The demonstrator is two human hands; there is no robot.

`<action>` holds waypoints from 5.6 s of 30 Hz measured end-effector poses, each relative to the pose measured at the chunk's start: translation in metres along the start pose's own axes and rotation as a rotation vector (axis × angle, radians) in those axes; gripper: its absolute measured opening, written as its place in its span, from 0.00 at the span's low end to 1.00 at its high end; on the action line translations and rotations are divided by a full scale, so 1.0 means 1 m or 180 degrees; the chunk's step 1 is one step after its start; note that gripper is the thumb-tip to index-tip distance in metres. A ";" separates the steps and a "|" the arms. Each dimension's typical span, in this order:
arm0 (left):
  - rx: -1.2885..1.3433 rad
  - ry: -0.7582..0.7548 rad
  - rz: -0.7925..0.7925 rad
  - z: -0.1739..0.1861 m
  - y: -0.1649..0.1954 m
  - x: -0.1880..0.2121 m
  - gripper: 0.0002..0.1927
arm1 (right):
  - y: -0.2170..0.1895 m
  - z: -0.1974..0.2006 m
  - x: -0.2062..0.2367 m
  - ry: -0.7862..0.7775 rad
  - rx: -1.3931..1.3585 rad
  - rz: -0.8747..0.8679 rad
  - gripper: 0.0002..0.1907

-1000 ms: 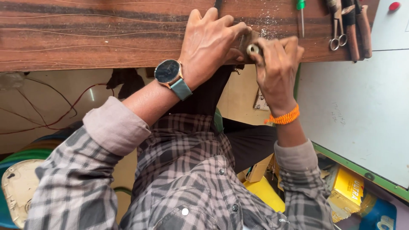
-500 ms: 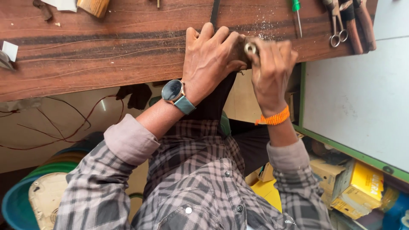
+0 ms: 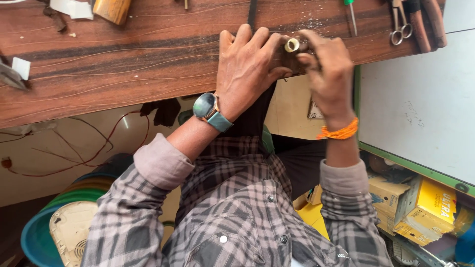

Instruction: The person works at a cluttered repair workbench, filing and shaping a small white cylindrical bushing by hand, then trimming it with pliers. They pick up a motor armature and press the finished bushing onto its shaft, fitting the part into place.

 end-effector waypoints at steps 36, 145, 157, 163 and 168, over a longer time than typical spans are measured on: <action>0.0048 -0.0103 -0.0167 0.003 0.006 -0.013 0.34 | -0.014 0.009 0.008 0.0203 0.1088 0.0393 0.11; 0.0047 -0.0597 0.0375 -0.005 -0.018 0.000 0.34 | -0.026 -0.016 -0.015 0.0510 0.1196 -0.0152 0.12; 0.0114 -0.0593 0.0325 -0.007 -0.023 0.003 0.37 | -0.040 -0.014 -0.014 0.0537 0.1302 -0.0191 0.13; 0.0137 -0.0630 0.0327 -0.008 -0.024 0.007 0.36 | -0.043 -0.017 -0.014 0.0429 0.1226 -0.0208 0.13; 0.0130 -0.0622 0.0321 -0.009 -0.023 0.006 0.35 | -0.036 -0.024 -0.012 0.0544 0.1168 -0.0114 0.12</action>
Point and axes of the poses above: each hand's wrist, its own x-axis away from the middle knuckle, its own z-axis out of the back of the hand, y = z × x, the point moved 7 cm from there along -x, towards the middle knuckle, and after that the axes turned 3 degrees about -z, right-handed, at the moved point
